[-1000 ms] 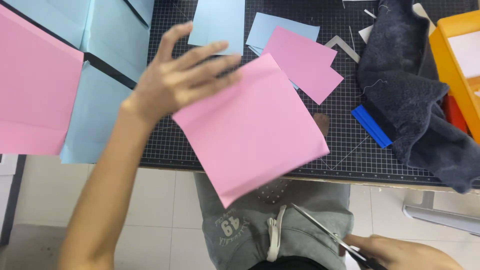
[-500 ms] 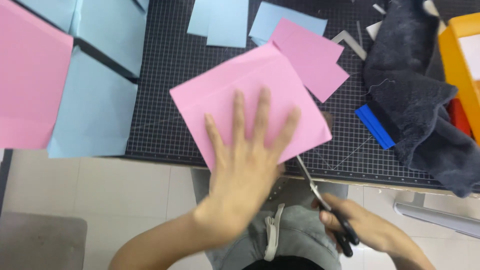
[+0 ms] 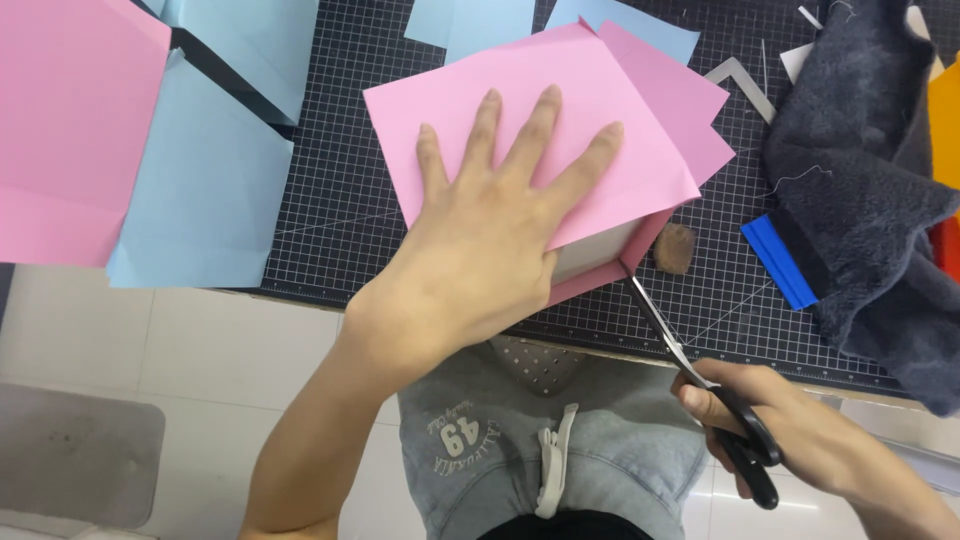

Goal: The person trims excess paper from small boxes using scissors. They first work on a light blue box, then switch to pink boxes, cutting along edges and smoothing the paper with a blue tool. Finished boxes are stacked on the table.

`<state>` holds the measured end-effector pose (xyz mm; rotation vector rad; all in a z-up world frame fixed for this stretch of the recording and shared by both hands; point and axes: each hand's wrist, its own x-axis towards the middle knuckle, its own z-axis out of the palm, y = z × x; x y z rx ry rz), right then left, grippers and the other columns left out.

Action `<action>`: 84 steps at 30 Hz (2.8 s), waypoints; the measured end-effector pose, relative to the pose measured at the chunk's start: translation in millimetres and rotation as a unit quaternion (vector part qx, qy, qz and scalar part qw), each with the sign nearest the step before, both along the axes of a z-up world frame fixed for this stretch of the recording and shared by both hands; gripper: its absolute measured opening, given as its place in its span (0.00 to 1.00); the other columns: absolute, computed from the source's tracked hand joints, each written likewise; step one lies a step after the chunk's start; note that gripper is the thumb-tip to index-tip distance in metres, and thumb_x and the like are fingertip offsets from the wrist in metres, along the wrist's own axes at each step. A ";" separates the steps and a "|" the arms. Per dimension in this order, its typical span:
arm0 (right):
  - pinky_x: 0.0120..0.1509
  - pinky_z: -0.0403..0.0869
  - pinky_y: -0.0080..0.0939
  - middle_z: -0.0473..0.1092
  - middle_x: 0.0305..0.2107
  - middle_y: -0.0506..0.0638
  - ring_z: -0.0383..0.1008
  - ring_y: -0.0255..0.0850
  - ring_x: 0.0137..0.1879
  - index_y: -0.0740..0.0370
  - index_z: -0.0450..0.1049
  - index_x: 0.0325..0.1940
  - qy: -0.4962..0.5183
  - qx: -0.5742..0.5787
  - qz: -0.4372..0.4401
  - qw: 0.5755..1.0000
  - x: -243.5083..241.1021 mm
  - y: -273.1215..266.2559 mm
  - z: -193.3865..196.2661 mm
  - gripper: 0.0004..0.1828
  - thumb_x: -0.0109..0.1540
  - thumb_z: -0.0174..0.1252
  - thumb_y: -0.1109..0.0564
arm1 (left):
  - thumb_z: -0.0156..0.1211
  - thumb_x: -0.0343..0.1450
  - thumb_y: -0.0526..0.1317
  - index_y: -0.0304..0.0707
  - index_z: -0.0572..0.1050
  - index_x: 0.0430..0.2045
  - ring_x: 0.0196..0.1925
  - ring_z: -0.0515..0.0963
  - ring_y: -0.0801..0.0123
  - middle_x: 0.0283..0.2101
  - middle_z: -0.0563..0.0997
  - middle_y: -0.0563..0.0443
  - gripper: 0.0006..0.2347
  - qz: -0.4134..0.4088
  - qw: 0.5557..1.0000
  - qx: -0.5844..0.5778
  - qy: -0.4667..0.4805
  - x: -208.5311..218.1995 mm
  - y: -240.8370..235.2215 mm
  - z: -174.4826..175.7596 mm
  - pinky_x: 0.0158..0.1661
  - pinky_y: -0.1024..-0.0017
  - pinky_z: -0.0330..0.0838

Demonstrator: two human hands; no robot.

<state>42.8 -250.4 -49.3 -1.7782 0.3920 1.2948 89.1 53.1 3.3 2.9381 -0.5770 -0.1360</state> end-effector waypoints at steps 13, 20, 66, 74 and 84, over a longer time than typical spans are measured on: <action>0.13 0.69 0.49 0.62 0.13 0.65 0.61 0.50 0.16 0.71 0.74 0.36 -0.004 -0.126 0.058 0.990 5.2 30.0 25.0 0.14 0.63 0.63 0.53 | 0.50 0.68 0.41 0.55 0.47 0.71 0.69 0.45 0.29 0.72 0.46 0.37 0.33 -0.015 1.000 -0.016 -0.003 2.6 3.6 2.1 0.53 0.19 0.49; 0.11 0.68 0.50 0.62 0.13 0.64 0.60 0.51 0.13 0.72 0.71 0.32 -0.019 -0.114 0.029 0.993 -3.5 18.0 6.1 0.16 0.62 0.65 0.55 | 0.47 0.68 0.38 0.53 0.46 0.71 0.70 0.43 0.28 0.73 0.45 0.36 0.33 0.002 0.999 -0.034 0.025 1.1 5.4 6.5 0.54 0.19 0.45; 0.16 0.71 0.35 0.70 0.14 0.52 0.73 0.38 0.15 0.59 0.69 0.56 -0.026 0.229 0.111 0.967 -72.3 22.4 -31.9 0.32 0.57 0.57 0.37 | 0.37 0.85 0.39 0.42 0.57 0.69 0.78 0.64 0.52 0.73 0.65 0.42 0.16 0.129 0.913 -0.308 -0.233 -22.4 28.9 -31.9 0.79 0.62 0.55; 0.15 0.71 0.39 0.67 0.14 0.58 0.70 0.45 0.13 0.66 0.66 0.61 -0.087 0.336 -0.062 0.936 -65.8 -24.4 -25.9 0.37 0.58 0.58 0.36 | 0.44 0.78 0.36 0.40 0.72 0.56 0.38 0.83 0.64 0.41 0.82 0.47 0.13 0.451 0.154 -0.876 -0.076 -34.2 -73.7 -136.2 0.37 0.69 0.83; 0.21 0.80 0.47 0.72 0.20 0.61 0.81 0.52 0.20 0.56 0.65 0.59 -0.008 0.227 -0.023 0.974 -77.7 -52.7 -66.2 0.50 0.45 0.48 0.21 | 0.61 0.68 0.28 0.35 0.76 0.40 0.36 0.79 0.65 0.41 0.82 0.44 0.09 0.428 0.107 -0.873 0.208 -94.9 -111.9 -95.1 0.39 0.75 0.76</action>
